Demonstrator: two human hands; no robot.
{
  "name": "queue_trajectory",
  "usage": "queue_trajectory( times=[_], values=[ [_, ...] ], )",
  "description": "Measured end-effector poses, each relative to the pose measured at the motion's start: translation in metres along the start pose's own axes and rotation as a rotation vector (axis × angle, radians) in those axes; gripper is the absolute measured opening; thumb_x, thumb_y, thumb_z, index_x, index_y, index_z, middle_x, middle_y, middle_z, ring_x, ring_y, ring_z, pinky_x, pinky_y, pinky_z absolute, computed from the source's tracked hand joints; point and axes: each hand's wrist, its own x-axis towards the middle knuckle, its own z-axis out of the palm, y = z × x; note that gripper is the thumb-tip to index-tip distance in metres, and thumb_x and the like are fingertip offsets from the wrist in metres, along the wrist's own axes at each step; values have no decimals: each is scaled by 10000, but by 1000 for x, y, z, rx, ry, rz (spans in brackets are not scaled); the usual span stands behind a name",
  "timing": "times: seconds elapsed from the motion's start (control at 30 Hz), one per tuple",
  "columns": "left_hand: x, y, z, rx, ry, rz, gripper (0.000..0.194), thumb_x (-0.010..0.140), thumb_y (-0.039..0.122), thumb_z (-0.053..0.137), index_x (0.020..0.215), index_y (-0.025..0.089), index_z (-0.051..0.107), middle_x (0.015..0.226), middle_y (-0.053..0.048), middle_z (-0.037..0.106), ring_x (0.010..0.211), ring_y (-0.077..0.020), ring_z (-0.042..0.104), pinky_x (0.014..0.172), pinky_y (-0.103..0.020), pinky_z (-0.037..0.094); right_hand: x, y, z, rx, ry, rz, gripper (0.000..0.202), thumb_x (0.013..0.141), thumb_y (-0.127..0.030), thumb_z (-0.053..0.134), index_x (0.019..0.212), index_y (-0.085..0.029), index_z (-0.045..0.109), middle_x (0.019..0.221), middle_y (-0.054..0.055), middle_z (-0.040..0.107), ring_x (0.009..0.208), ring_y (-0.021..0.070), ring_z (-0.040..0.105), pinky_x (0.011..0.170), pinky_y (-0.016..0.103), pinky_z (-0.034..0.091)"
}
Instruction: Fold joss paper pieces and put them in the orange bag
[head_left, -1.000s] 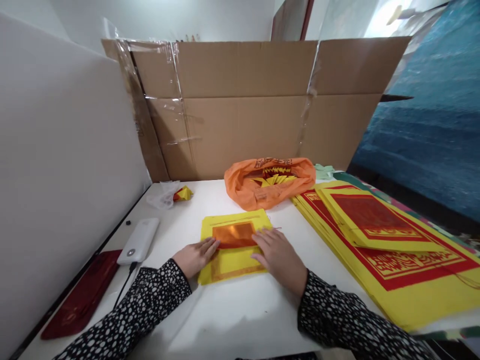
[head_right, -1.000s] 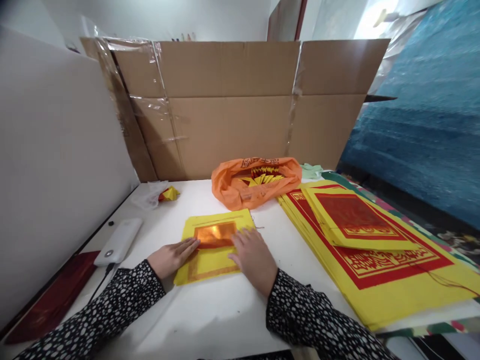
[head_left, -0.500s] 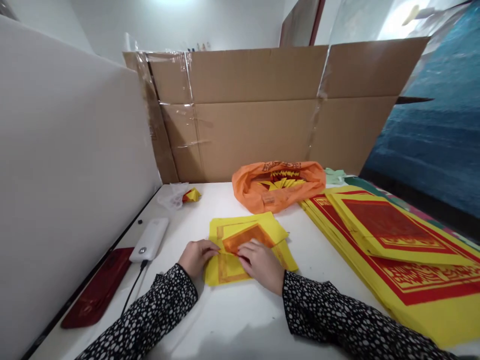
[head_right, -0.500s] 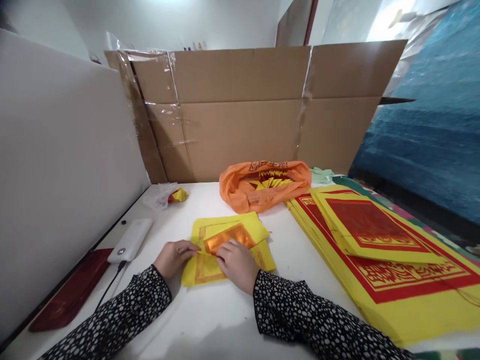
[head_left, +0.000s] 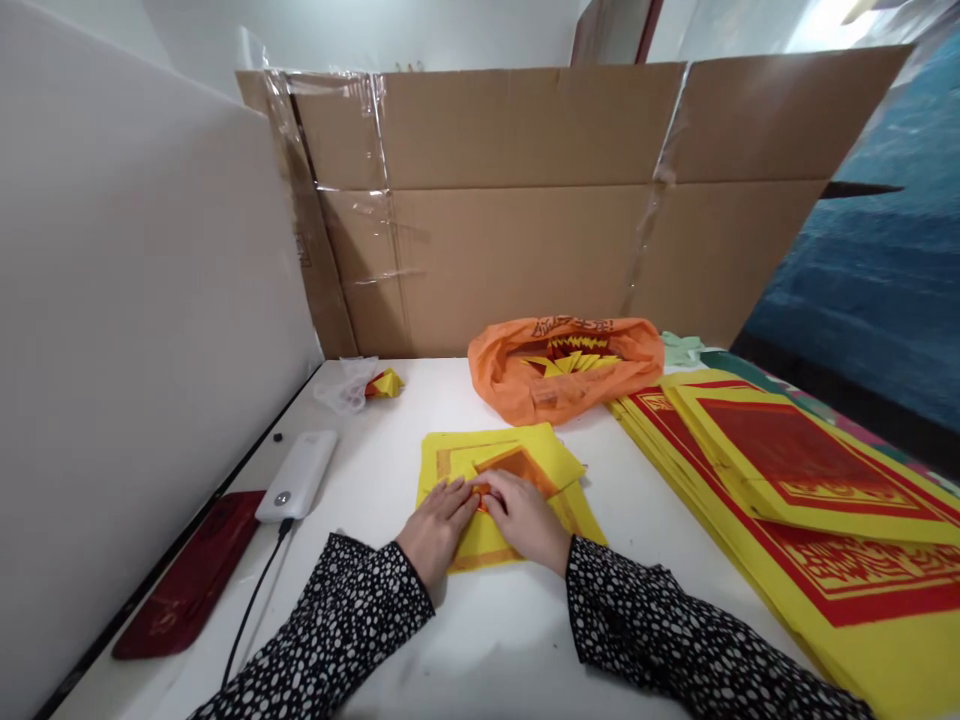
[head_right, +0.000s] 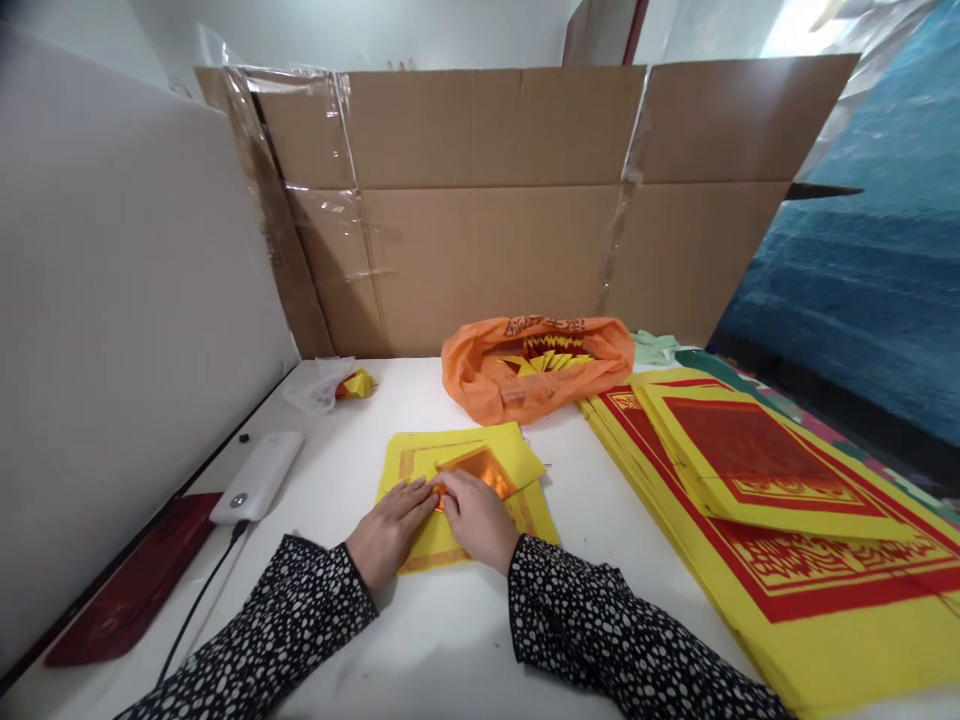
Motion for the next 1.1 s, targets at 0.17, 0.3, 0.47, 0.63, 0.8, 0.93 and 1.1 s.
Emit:
queue_trajectory(
  times=[0.17, 0.3, 0.47, 0.63, 0.8, 0.93, 1.1],
  values=[
    [-2, -1, 5, -15, -64, -3, 447, 925, 103, 406, 1361, 122, 503, 1409, -153, 523, 1357, -284, 427, 1097, -543, 391, 0, -2, 1, -18, -32, 67, 315, 876, -70, 468, 1128, -194, 612, 883, 29, 674, 794, 172, 617, 747, 280, 473],
    [-1, -1, 5, -23, -40, 20, 431, 933, 130, 410, 1353, 92, 501, 1397, -171, 530, 1353, -302, 429, 1088, -559, 395, 1, -3, 1, -38, -39, 90, 307, 867, -51, 451, 1087, -187, 616, 927, 41, 686, 819, 174, 627, 770, 278, 473],
    [0, -2, 12, -46, 32, 9, 405, 936, 132, 414, 1323, 109, 533, 1363, -171, 564, 1335, -297, 454, 1082, -564, 403, 0, -3, 1, -74, -32, 98, 313, 862, -50, 458, 1100, -187, 610, 1011, 53, 694, 884, 179, 641, 814, 287, 475],
    [1, -1, 15, -86, 48, -21, 403, 952, 148, 411, 1338, 155, 530, 1363, -160, 565, 1344, -285, 446, 1100, -581, 368, -1, -1, 3, -104, -34, 95, 308, 872, -59, 454, 1102, -192, 611, 1040, 52, 690, 937, 186, 641, 841, 294, 476],
    [1, -2, 13, -94, 40, -41, 441, 931, 127, 400, 1360, 136, 504, 1398, -165, 530, 1365, -296, 413, 1104, -589, 358, 0, -2, 3, -161, -31, 89, 293, 890, -72, 448, 1109, -184, 608, 1066, 63, 684, 991, 193, 632, 882, 306, 470],
    [0, -1, 9, -59, 47, -85, 445, 939, 142, 396, 1374, 143, 490, 1419, -160, 510, 1373, -301, 400, 1099, -579, 370, 0, -3, 1, -203, -49, 95, 301, 896, -75, 443, 1120, -192, 604, 1062, 62, 684, 981, 199, 635, 866, 311, 473],
    [-1, 0, 8, 16, 68, -53, 433, 947, 162, 398, 1369, 128, 491, 1415, -157, 516, 1371, -306, 401, 1102, -570, 373, -1, -4, 1, -198, -45, 97, 296, 901, -77, 438, 1119, -191, 604, 1064, 63, 684, 980, 199, 635, 862, 304, 472]
  ],
)
